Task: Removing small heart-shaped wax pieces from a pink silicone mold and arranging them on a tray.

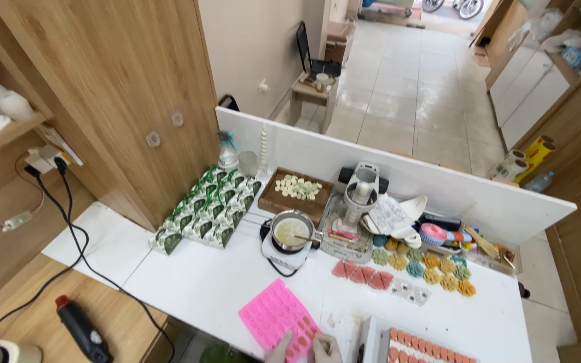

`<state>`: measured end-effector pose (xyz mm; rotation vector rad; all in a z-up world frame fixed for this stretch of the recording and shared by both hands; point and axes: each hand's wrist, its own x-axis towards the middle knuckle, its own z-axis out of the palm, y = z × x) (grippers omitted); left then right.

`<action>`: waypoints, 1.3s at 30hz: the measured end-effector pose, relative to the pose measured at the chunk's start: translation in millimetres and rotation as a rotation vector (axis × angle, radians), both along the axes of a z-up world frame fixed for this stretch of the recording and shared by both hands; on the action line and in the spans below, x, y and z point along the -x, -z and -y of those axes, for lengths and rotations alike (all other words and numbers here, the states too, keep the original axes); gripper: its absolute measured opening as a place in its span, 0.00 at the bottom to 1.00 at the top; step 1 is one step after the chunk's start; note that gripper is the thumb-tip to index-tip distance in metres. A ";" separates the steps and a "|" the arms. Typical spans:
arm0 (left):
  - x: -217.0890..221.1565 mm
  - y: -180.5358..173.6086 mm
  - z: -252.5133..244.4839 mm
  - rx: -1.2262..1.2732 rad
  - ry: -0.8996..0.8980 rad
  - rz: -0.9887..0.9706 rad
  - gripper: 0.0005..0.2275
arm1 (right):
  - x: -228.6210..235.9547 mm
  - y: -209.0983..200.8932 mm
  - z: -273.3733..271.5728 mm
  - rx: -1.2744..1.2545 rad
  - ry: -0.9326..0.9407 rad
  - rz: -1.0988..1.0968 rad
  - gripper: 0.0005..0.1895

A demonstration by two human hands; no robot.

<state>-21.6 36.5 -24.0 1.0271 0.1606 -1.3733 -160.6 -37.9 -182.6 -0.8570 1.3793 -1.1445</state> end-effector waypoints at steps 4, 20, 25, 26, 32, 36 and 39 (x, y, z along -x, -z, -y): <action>-10.2 31.6 28.6 -0.115 -0.013 -0.037 0.20 | -1.6 -140.9 -19.9 -0.053 -0.057 -0.047 0.09; -10.8 18.6 -2.2 0.398 0.393 1.162 0.20 | -0.6 -172.6 -29.6 -0.063 -0.115 -0.016 0.08; -6.2 -9.9 11.6 0.123 0.092 -0.050 0.15 | 0.8 -207.7 -28.1 0.144 -0.100 -0.393 0.08; -4.6 -13.5 7.2 0.116 0.085 -0.057 0.15 | 1.9 -221.5 -30.5 0.138 -0.108 -0.399 0.08; -8.6 -66.7 7.8 -0.246 0.215 0.055 0.15 | -8.7 -278.6 -25.4 0.433 -0.400 -0.632 0.13; -5.0 -6.9 4.3 0.134 0.041 -0.164 0.14 | -6.1 -235.5 -14.2 0.460 -0.326 -0.734 0.22; -2.4 -12.4 3.6 0.162 -0.026 -0.301 0.13 | 8.1 -180.7 1.4 0.243 -0.203 -0.610 0.23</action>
